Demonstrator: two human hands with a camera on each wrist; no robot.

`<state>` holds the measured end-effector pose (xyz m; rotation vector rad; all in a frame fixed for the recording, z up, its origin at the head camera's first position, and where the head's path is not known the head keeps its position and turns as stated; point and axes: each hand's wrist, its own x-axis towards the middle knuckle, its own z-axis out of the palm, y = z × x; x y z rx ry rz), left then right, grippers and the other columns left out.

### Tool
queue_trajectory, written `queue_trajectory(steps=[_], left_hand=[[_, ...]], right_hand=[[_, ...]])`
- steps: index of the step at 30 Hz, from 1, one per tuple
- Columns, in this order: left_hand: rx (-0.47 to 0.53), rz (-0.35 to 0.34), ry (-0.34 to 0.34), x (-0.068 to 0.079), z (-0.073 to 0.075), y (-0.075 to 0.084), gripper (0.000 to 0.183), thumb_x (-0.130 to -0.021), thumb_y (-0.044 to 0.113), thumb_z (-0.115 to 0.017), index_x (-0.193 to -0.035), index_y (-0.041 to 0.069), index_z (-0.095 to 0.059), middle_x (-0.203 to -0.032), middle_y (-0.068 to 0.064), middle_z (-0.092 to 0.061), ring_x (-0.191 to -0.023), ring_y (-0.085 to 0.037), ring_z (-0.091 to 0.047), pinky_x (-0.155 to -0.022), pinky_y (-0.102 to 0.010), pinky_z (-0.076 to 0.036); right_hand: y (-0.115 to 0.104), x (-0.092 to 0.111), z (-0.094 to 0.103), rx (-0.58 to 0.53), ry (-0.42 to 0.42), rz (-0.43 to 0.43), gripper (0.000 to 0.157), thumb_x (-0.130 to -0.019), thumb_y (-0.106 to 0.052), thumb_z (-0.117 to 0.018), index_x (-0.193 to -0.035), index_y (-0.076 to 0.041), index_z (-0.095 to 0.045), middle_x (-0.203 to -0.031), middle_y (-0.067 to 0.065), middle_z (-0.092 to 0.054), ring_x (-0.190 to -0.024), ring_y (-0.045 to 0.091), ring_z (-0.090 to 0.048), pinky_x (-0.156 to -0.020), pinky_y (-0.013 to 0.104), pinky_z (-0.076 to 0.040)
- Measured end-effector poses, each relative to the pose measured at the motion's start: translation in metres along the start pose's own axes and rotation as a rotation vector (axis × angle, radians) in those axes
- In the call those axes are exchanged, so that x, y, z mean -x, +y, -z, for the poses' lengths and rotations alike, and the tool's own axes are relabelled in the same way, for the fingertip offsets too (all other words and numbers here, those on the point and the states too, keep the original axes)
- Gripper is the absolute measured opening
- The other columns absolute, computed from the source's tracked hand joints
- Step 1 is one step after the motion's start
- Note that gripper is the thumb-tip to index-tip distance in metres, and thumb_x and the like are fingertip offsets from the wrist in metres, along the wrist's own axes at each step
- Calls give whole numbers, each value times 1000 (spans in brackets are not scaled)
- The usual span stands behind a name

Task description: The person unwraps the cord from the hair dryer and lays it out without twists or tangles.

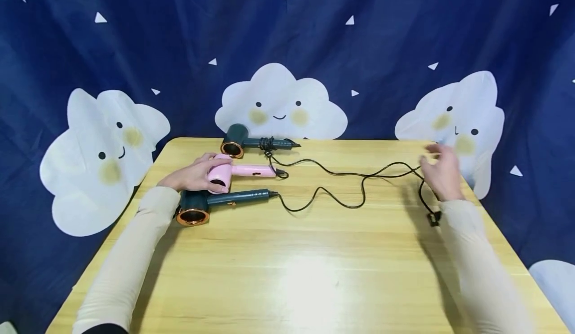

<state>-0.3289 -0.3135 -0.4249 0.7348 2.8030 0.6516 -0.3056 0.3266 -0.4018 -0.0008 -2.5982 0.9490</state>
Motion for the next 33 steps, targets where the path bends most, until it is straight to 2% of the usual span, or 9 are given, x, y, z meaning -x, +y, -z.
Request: queue_trajectory(steps=[1,4,6,11,14,17,22,25,33], left_hand=[[-1,5,-5,1,-1,0,93,-78,47,-89,-155,16,-47,-154,-25,-36,-135,-44,-36,-106,-66,-36],[3,22,-10,2,-4,-1,93,-78,47,-89,-155,17,-47,-155,-25,-34,-134,-45,-36,-105,-66,-36],[3,34,-17,2,-6,-2,93,-78,48,-89,-155,19,-46,-156,-26,-32,-135,-45,-35,-105,-66,-36],[-10,55,-38,3,-11,-3,92,-79,50,-87,-156,21,-46,-160,-28,-26,-139,-49,-31,-108,-69,-34],[-19,57,-48,5,-12,-4,91,-80,47,-87,-156,21,-45,-163,-29,-22,-142,-52,-29,-110,-72,-33],[-28,51,-50,6,-11,-4,90,-81,41,-87,-157,20,-45,-164,-31,-19,-144,-54,-26,-111,-74,-30],[-28,67,-49,11,-3,-4,90,-80,36,-87,-157,19,-44,-165,-32,-16,-144,-56,-24,-110,-76,-29],[-24,90,-51,14,3,-5,90,-81,33,-87,-158,19,-43,-165,-31,-15,-144,-55,-24,-109,-78,-28],[-42,110,-73,16,9,-10,90,-82,32,-86,-159,19,-41,-166,-31,-14,-144,-57,-24,-109,-79,-28]], right_hand=[[-17,-4,-12,-21,-23,75,33,-98,-7,-58,-124,12,-64,-122,34,-65,-111,43,-61,-100,53,-47],[-63,-14,-52,-22,-223,258,25,-100,-5,-58,-118,10,-68,-119,30,-69,-112,39,-64,-102,52,-49],[-83,-18,-82,5,-388,333,28,-100,-3,-58,-123,10,-66,-128,31,-65,-124,46,-59,-110,59,-44],[-104,-18,-153,121,-662,510,28,-103,-2,-52,-123,14,-63,-142,36,-54,-145,49,-43,-122,57,-34],[-107,-16,-180,212,-752,576,32,-105,-2,-45,-129,12,-61,-153,36,-44,-151,48,-35,-125,56,-30],[-108,-13,-189,336,-780,549,36,-107,-7,-40,-137,6,-55,-164,31,-31,-151,48,-35,-124,57,-31],[-115,-11,-185,520,-750,440,35,-109,-17,-38,-129,3,-58,-165,26,-33,-139,52,-48,-112,61,-44],[-119,-10,-179,565,-744,372,41,-107,-20,-40,-135,4,-59,-163,24,-38,-137,52,-49,-111,62,-45],[-119,-8,-162,604,-706,260,22,-97,-16,-54,-97,-3,-72,-123,24,-70,-116,44,-61,-99,59,-53]])
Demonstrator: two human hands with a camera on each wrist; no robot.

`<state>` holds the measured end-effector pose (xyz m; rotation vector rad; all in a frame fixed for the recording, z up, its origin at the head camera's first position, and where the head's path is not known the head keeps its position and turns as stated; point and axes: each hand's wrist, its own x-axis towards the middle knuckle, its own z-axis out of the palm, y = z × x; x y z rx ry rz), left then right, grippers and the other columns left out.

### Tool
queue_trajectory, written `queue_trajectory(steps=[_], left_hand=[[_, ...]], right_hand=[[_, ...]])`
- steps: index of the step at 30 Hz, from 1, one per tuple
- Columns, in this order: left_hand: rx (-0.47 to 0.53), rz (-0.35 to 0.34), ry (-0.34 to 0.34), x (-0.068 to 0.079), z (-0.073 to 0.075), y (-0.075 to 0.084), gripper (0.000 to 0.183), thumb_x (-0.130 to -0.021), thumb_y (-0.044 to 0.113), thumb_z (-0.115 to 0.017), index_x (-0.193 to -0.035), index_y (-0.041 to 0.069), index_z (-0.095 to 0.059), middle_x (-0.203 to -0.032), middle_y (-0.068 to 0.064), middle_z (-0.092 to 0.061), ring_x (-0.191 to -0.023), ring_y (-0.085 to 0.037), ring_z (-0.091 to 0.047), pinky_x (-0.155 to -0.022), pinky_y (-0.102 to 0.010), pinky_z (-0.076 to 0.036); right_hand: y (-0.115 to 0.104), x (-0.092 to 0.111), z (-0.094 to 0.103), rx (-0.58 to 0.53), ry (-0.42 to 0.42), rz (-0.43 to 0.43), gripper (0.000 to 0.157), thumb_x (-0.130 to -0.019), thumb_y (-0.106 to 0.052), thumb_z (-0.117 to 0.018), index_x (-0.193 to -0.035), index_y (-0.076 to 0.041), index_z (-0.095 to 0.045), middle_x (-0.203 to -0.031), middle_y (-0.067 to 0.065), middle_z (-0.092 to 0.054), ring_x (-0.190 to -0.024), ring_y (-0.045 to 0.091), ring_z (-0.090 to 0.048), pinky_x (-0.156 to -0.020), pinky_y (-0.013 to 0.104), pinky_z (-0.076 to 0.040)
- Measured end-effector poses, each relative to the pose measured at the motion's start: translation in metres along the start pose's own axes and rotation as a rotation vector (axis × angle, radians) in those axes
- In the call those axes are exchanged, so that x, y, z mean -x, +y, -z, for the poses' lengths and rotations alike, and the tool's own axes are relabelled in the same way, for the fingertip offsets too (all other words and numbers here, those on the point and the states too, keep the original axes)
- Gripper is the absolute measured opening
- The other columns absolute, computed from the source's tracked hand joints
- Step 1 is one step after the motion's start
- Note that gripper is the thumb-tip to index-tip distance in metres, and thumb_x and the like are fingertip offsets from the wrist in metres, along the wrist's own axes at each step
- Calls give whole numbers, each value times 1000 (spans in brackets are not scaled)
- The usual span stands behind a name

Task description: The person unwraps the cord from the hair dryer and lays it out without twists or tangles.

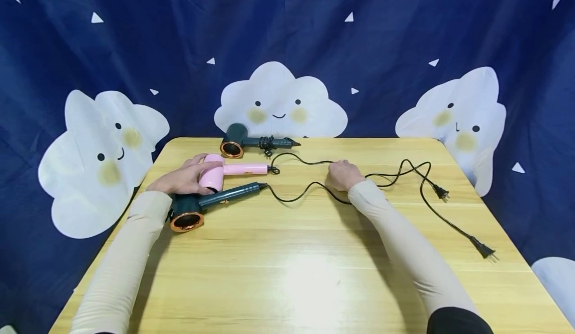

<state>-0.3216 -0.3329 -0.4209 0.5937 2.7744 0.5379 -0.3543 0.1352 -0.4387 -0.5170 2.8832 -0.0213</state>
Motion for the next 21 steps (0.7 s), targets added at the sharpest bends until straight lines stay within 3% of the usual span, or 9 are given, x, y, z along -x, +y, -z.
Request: queue_trajectory(steps=[11,15,21], left_hand=[[-9,37,26,4,5,-11,92,-79,43,-88,-156,19,-44,-161,-31,-23,-140,-54,-31,-106,-74,-35],[-7,47,47,5,6,-18,92,-78,43,-88,-156,21,-45,-158,-30,-28,-135,-49,-35,-102,-70,-39],[6,34,46,9,6,-25,94,-77,39,-90,-156,20,-43,-161,-32,-22,-139,-53,-31,-105,-73,-35]], right_hand=[[18,21,5,15,-29,-78,29,-100,-13,-51,-113,1,-73,-120,26,-69,-111,44,-62,-91,57,-55],[24,29,8,10,-36,-94,27,-101,-16,-53,-110,0,-73,-120,26,-69,-111,44,-62,-92,59,-54],[29,38,13,-4,-46,-129,26,-101,-20,-54,-104,-1,-72,-116,25,-70,-109,44,-63,-91,61,-53]])
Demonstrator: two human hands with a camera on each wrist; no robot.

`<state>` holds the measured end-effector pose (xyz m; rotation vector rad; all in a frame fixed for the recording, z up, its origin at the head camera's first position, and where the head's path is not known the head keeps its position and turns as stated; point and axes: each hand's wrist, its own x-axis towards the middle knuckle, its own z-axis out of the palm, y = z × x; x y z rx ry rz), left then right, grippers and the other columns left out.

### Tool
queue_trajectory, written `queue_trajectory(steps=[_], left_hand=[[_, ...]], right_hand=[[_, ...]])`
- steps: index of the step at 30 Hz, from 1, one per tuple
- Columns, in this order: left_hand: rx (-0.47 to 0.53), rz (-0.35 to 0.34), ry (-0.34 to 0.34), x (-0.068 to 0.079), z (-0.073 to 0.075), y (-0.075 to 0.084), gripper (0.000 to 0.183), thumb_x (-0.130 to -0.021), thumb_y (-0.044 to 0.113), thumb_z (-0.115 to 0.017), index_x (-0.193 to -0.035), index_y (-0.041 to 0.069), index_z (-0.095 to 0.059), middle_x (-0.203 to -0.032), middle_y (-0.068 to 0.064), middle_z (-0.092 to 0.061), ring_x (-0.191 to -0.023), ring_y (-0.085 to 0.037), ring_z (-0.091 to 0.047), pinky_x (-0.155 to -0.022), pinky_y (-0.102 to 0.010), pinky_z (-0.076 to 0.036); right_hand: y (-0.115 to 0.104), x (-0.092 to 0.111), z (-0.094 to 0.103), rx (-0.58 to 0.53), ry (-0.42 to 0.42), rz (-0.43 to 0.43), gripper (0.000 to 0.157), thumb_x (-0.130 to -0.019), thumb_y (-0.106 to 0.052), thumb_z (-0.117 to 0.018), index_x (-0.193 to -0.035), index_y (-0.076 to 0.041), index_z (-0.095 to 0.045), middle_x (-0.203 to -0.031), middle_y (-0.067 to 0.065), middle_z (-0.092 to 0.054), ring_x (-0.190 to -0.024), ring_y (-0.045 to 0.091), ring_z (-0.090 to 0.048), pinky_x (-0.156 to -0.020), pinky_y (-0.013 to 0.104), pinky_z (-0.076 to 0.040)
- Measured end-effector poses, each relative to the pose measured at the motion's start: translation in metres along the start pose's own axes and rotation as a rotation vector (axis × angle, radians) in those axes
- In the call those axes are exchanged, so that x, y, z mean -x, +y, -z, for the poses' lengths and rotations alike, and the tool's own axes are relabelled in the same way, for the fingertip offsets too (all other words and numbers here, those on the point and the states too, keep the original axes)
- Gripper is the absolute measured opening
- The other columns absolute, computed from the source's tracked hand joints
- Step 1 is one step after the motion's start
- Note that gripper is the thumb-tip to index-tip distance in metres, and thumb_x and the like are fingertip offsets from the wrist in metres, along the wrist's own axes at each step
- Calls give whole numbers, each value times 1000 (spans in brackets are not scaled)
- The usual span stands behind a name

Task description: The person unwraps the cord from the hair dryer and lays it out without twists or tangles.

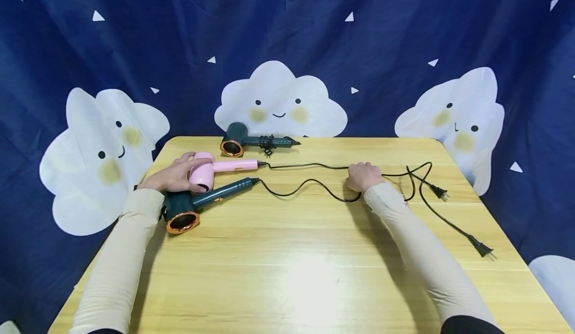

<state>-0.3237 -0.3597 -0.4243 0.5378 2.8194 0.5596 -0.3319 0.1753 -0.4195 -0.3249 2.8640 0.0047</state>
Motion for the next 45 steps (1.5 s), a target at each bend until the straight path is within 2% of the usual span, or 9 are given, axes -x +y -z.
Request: queue_trajectory(steps=[8,14,17,20,24,26,28,34,45], left_hand=[[6,-23,-15,-3,-1,-1,96,-78,38,-89,-158,17,-41,-166,-34,-14,-151,-57,-14,-112,-78,-20],[7,17,-24,2,0,1,107,-78,42,-88,-164,14,-29,-169,-35,0,-154,-59,-1,-116,-81,-10],[-15,67,3,12,5,4,114,-81,49,-84,-166,10,-19,-169,-35,2,-153,-62,-2,-117,-80,-10],[-32,189,8,33,10,12,115,-88,61,-72,-166,2,-10,-166,-40,2,-149,-67,-7,-115,-80,-17],[-3,365,-83,64,14,23,118,-94,70,-58,-161,-11,-3,-160,-49,-4,-145,-69,-13,-112,-79,-25],[28,396,-123,74,13,26,120,-94,72,-56,-159,-15,-4,-159,-49,-10,-145,-67,-17,-113,-76,-28],[62,390,-136,78,9,29,118,-95,71,-56,-159,-16,-8,-159,-46,-17,-145,-64,-22,-114,-73,-29],[120,339,-138,80,0,35,111,-96,64,-60,-158,-15,-15,-159,-44,-24,-145,-62,-27,-115,-71,-32],[212,305,-148,79,-11,54,129,-90,63,-69,-159,-13,9,-163,-45,-6,-149,-62,-16,-118,-71,-26]], right_hand=[[5,2,-1,-87,-53,-12,29,-103,-31,-55,-92,-7,-69,-114,22,-71,-108,42,-66,-91,62,-54],[-4,3,-5,-159,-63,7,37,-103,-34,-58,-72,-15,-59,-83,6,-62,-76,23,-56,-75,46,-51],[-9,3,-9,-169,-60,25,39,-103,-34,-59,-69,-16,-59,-76,3,-58,-63,17,-45,-69,40,-47],[-14,6,-13,-167,-31,54,42,-103,-33,-60,-66,-14,-60,-75,6,-60,-59,18,-39,-67,39,-46],[-25,14,-13,-166,104,174,25,-100,-25,-65,-91,-3,-69,-112,21,-72,-93,35,-66,-95,50,-54],[-31,17,-12,-174,155,238,34,-99,-22,-66,-119,4,-67,-137,27,-63,-127,44,-59,-113,56,-45],[-36,19,-12,-195,161,275,54,-98,-21,-67,-142,6,-54,-154,27,-49,-144,47,-46,-122,57,-35],[-41,25,-15,-212,92,302,65,-100,-24,-70,-152,5,-45,-152,23,-53,-141,43,-50,-119,54,-40],[-33,31,-16,-250,101,325,59,-99,-23,-69,-148,4,-50,-144,23,-60,-135,40,-57,-113,53,-46]])
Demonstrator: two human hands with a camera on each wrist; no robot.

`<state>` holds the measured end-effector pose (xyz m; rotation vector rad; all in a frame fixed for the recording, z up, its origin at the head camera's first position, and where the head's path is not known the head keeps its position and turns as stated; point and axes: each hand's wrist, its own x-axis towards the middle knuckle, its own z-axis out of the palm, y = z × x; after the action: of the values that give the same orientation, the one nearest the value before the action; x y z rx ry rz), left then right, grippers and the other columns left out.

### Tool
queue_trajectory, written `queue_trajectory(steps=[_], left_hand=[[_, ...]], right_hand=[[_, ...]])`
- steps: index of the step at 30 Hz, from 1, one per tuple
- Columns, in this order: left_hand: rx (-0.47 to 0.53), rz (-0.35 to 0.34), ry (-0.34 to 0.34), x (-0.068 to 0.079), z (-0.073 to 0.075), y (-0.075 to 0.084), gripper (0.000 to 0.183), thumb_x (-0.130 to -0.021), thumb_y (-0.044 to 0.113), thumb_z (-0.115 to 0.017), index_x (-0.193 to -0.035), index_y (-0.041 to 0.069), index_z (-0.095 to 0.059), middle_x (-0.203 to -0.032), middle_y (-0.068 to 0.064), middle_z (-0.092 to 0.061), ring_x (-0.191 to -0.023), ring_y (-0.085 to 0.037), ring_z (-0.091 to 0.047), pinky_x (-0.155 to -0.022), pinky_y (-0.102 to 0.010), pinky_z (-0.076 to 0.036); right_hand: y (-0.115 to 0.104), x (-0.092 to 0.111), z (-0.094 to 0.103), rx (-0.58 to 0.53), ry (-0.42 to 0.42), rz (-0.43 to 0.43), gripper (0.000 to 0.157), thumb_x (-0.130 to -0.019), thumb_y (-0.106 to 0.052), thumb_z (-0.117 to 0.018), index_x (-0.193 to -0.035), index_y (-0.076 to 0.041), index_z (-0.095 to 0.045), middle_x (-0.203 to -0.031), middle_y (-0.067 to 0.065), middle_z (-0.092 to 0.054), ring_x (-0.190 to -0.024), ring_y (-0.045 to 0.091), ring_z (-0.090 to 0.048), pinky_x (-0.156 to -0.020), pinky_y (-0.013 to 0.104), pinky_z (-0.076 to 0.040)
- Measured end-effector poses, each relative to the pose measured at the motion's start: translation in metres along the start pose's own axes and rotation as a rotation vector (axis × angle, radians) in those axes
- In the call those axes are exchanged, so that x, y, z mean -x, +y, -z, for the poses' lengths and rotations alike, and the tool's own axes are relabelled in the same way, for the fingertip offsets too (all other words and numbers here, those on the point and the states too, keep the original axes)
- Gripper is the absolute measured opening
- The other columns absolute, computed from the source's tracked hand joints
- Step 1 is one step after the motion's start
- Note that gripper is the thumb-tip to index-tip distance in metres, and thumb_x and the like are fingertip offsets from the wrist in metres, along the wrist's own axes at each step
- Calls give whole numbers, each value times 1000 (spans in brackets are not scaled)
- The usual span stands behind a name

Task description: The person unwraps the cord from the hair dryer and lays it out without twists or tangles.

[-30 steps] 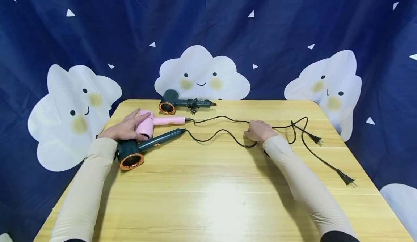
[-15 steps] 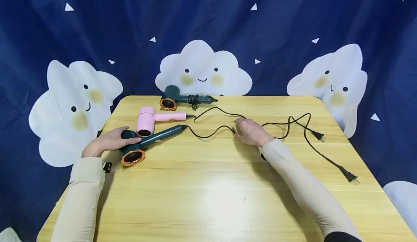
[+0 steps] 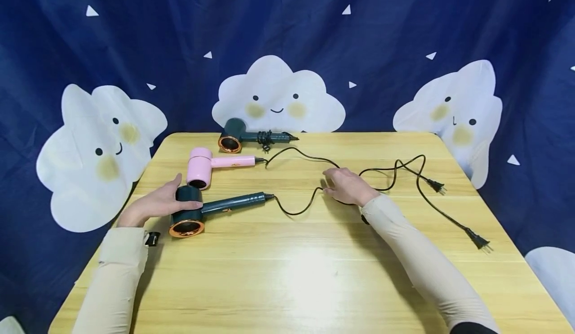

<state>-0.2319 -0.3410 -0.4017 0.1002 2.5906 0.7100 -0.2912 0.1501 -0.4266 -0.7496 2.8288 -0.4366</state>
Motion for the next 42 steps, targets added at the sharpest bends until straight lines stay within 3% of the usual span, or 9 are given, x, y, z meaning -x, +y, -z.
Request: queue_trajectory(steps=[8,14,17,21,24,28,30,35,42], left_hand=[[59,-70,40,-7,-3,6,129,-89,56,-74,-160,-9,12,-166,-41,-2,-152,-61,-12,-117,-74,-23],[86,-131,62,-13,-2,11,121,-91,52,-73,-164,-3,7,-166,-37,-10,-151,-57,-18,-115,-73,-27],[86,-112,54,-14,0,12,122,-92,54,-72,-163,-2,10,-167,-38,-3,-153,-58,-10,-116,-75,-22],[71,-72,50,-7,7,8,123,-94,59,-67,-162,-1,17,-167,-36,13,-154,-57,10,-117,-78,-11],[43,-81,86,-1,19,7,116,-99,59,-59,-161,0,19,-167,-33,21,-154,-54,19,-118,-78,-6],[2,-135,168,-8,39,19,100,-105,56,-49,-164,2,12,-168,-32,16,-156,-53,14,-120,-76,-8],[-4,-168,221,-16,47,30,94,-107,55,-45,-165,0,3,-169,-33,6,-157,-53,5,-121,-73,-11],[186,-223,295,-38,59,58,85,-106,61,-41,-167,9,-12,-172,-23,-13,-157,-49,-17,-124,-66,-19],[383,-195,375,-77,60,79,78,-107,61,-37,-165,10,-23,-168,-22,-28,-154,-43,-30,-127,-59,-22]], right_hand=[[2,1,2,-45,-14,-15,53,-100,-21,-68,-144,5,-53,-134,23,-65,-125,40,-63,-107,54,-50],[6,1,10,-123,2,-44,60,-101,-19,-66,-151,6,-45,-149,26,-55,-137,43,-54,-117,57,-41],[7,-1,13,-141,0,-54,61,-101,-19,-65,-152,7,-43,-149,27,-55,-110,37,-66,-111,54,-46],[6,-7,17,-165,13,-62,57,-104,-21,-61,-151,7,-45,-144,26,-58,-75,23,-59,-95,49,-50],[6,-15,22,-205,48,-58,52,-105,-21,-57,-149,5,-48,-148,25,-57,-99,29,-68,-104,51,-50],[12,-25,34,-320,123,-76,47,-106,-20,-55,-146,4,-52,-149,25,-56,-130,43,-60,-111,54,-48],[18,-30,39,-388,168,-92,45,-107,-20,-55,-144,5,-53,-145,26,-58,-128,45,-61,-108,53,-50],[32,-44,47,-651,243,-178,47,-109,-26,-53,-146,2,-50,-140,26,-60,-125,42,-62,-105,51,-52],[40,-64,48,-1030,246,-317,57,-109,-33,-52,-156,-2,-39,-149,26,-55,-133,38,-60,-109,42,-52]])
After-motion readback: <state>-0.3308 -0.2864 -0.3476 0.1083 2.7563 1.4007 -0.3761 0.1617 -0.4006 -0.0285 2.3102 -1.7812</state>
